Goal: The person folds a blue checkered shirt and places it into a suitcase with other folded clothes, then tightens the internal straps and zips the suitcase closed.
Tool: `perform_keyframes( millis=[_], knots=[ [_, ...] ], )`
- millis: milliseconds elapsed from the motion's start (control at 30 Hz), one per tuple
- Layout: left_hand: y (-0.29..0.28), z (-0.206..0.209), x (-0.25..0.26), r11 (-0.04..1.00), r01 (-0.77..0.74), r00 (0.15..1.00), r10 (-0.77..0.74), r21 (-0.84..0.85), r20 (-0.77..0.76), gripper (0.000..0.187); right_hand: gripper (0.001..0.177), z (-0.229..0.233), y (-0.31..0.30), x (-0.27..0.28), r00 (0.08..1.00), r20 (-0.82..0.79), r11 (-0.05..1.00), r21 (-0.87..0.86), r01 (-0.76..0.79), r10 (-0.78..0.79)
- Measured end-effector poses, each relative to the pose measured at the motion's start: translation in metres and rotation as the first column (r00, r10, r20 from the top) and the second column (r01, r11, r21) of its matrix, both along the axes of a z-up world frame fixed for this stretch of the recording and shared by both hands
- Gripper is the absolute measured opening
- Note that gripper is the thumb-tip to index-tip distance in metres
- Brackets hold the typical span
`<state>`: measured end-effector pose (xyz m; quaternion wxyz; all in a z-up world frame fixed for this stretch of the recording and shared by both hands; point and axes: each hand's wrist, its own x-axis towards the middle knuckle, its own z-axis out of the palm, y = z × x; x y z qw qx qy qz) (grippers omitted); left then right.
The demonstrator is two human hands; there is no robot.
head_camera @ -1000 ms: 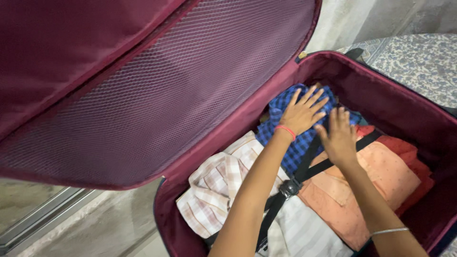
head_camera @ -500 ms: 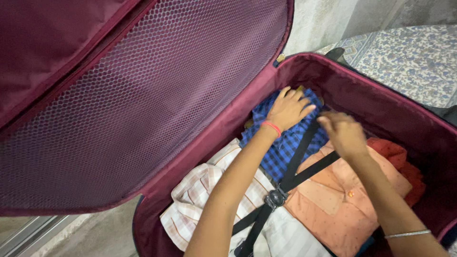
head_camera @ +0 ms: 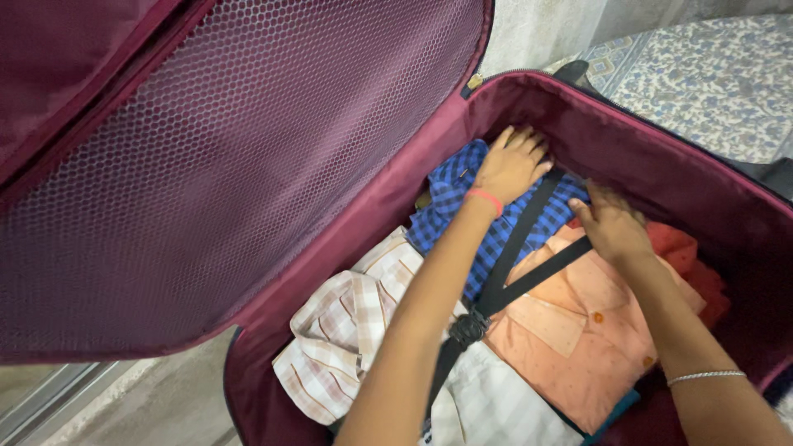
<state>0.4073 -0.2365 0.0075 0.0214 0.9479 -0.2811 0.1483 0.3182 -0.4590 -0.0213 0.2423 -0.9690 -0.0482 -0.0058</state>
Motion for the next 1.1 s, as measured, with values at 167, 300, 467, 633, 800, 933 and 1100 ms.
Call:
perform_keyframes(
  millis=[167,300,467,633,800,933,1100],
  knots=[
    [0.02,0.048,-0.088,0.893,-0.026,1.0,0.021,-0.45,-0.017,0.041,0.066,0.028,-0.004,-0.016,0.97,-0.17,0.982,-0.092,0.162,-0.176],
    [0.026,0.067,-0.162,0.888,-0.006,0.996,-0.033,-0.459,-0.077,0.044,0.078,0.041,-0.011,-0.042,0.953,-0.204,0.971,-0.134,0.199,-0.224],
    [0.019,0.066,-0.226,0.893,-0.016,0.993,-0.04,-0.45,-0.115,0.054,0.087,0.045,-0.022,-0.081,0.963,-0.197,0.954,-0.271,0.125,-0.182],
    [0.014,0.059,-0.28,0.882,-0.054,0.986,-0.026,-0.468,-0.163,0.06,0.101,0.027,-0.044,-0.099,0.892,-0.388,0.971,-0.152,0.185,-0.231],
    [0.007,0.052,-0.317,0.867,-0.117,0.977,0.012,-0.485,-0.214,0.057,0.103,0.031,-0.044,-0.119,0.943,-0.251,0.967,-0.184,0.176,-0.219],
    [-0.009,0.04,-0.35,0.874,-0.085,0.97,-0.037,-0.478,-0.241,0.062,0.104,0.049,-0.006,-0.139,0.91,-0.364,0.955,-0.28,0.097,-0.199],
    [-0.025,0.013,-0.377,0.963,-0.064,0.958,-0.014,-0.26,-0.287,0.072,0.096,0.056,0.012,-0.165,0.879,-0.467,0.949,-0.31,-0.057,-0.1]
  ],
)
